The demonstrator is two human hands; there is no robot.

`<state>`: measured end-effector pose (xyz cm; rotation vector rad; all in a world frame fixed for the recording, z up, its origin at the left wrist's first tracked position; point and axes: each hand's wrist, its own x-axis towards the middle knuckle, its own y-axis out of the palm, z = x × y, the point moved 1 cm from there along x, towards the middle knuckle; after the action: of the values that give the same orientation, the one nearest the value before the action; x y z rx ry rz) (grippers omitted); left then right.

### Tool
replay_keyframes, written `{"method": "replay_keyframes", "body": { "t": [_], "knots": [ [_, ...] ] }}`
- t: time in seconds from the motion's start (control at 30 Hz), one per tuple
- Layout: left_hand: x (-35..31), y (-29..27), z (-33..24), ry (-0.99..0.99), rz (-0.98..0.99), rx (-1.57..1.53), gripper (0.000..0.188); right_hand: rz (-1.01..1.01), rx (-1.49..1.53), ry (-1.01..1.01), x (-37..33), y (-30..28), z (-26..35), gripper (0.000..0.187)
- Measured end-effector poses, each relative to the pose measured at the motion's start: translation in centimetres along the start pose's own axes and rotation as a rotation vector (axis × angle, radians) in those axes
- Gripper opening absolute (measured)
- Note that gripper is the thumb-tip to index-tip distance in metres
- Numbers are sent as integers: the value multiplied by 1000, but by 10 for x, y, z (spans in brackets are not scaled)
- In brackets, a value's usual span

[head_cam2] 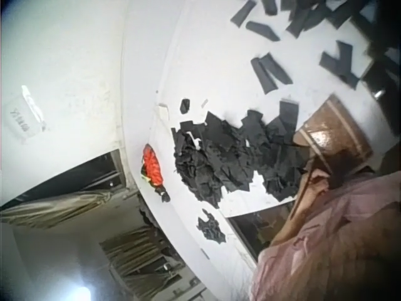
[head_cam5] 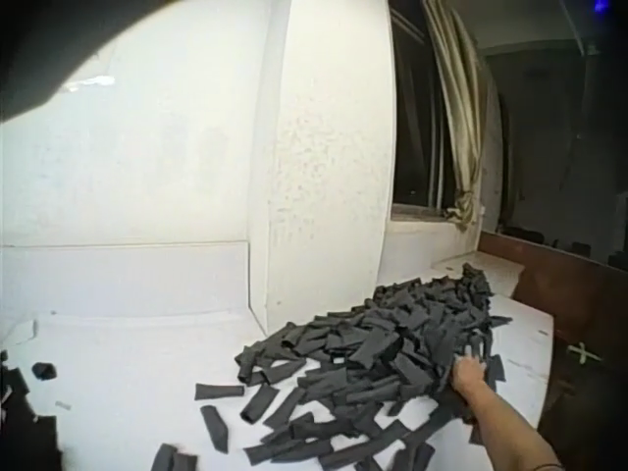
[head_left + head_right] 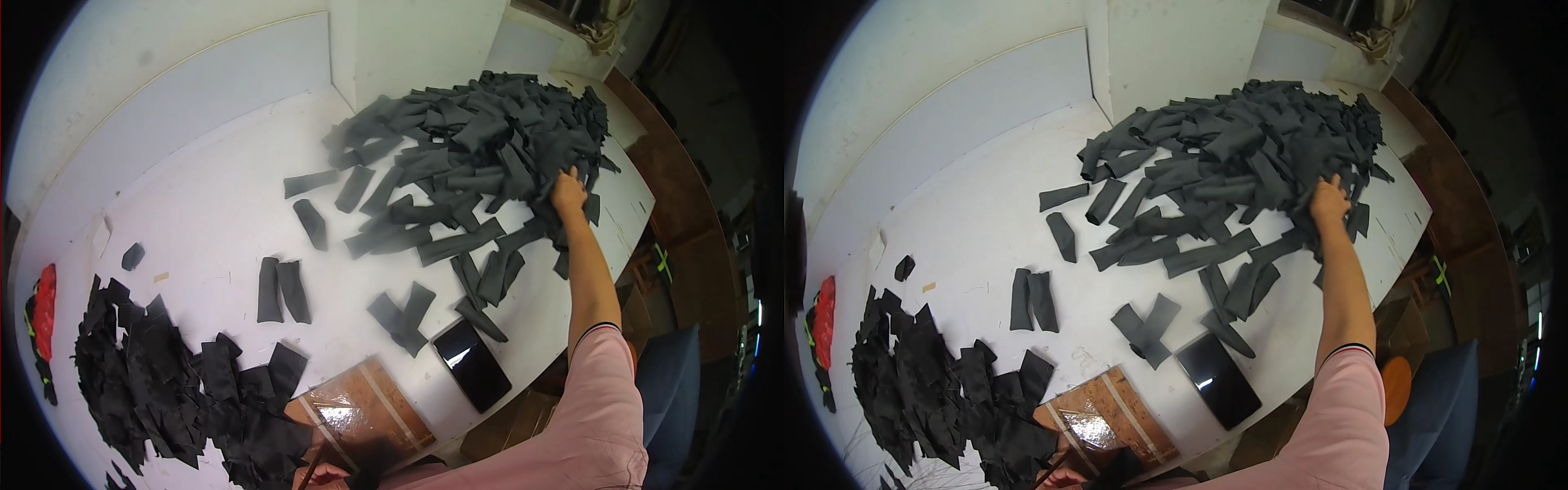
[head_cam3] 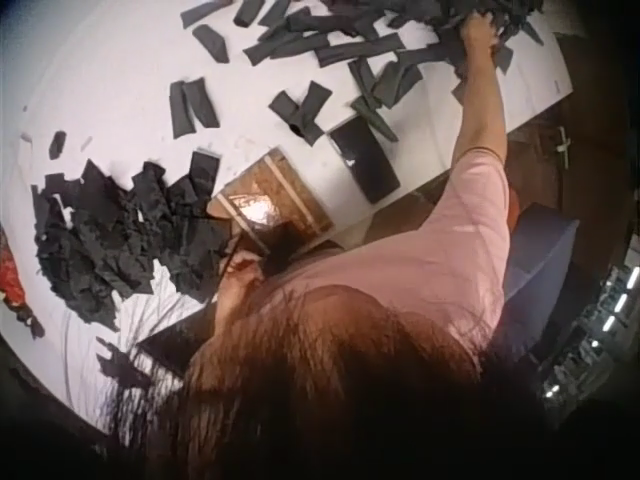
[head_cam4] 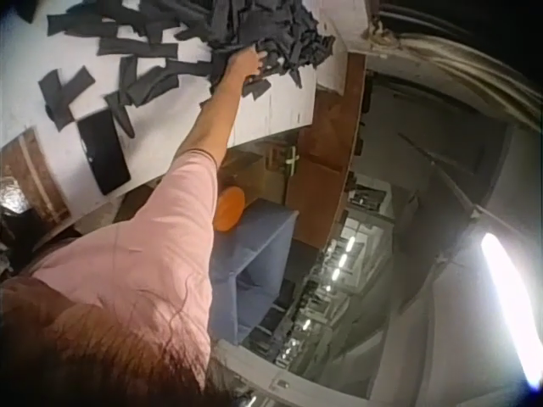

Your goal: Sorting through small black fabric or foam strips on a workbench.

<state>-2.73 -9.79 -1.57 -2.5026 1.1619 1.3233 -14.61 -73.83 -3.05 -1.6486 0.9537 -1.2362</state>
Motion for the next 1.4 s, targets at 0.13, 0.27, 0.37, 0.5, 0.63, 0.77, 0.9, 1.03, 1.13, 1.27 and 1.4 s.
{"method": "replay_keyframes", "body": {
  "t": [0.13,0.27,0.37,0.5,0.63,0.77,0.9,1.03,1.13,1.27,1.4],
  "knots": [
    [-2,5,-1,11,73,-52,14,-45,496,128,78,13,-99,41],
    [-19,22,-10,102,29,-60,14,-18,576,-7,53,-36,-55,45],
    [-25,28,-10,144,37,-22,14,85,266,-105,34,-70,-46,58],
    [-25,29,-4,131,19,20,13,39,152,-149,0,-97,-31,52],
    [-28,34,4,95,52,69,9,-94,226,-227,-57,-114,-3,24],
    [-29,33,14,148,117,35,8,412,490,-497,-133,-117,44,88],
    [-29,30,19,137,108,25,7,367,344,-558,-172,-87,72,80],
    [-32,30,17,158,92,49,7,291,481,-562,-140,-34,71,36],
    [-37,30,11,197,52,-20,7,-26,485,-714,-98,-74,86,19],
    [-45,44,-8,202,-14,-88,9,-168,800,-606,1,-159,67,43],
    [-38,47,-13,311,-34,-110,9,-515,544,-398,-33,-206,61,43]
  ]
}}
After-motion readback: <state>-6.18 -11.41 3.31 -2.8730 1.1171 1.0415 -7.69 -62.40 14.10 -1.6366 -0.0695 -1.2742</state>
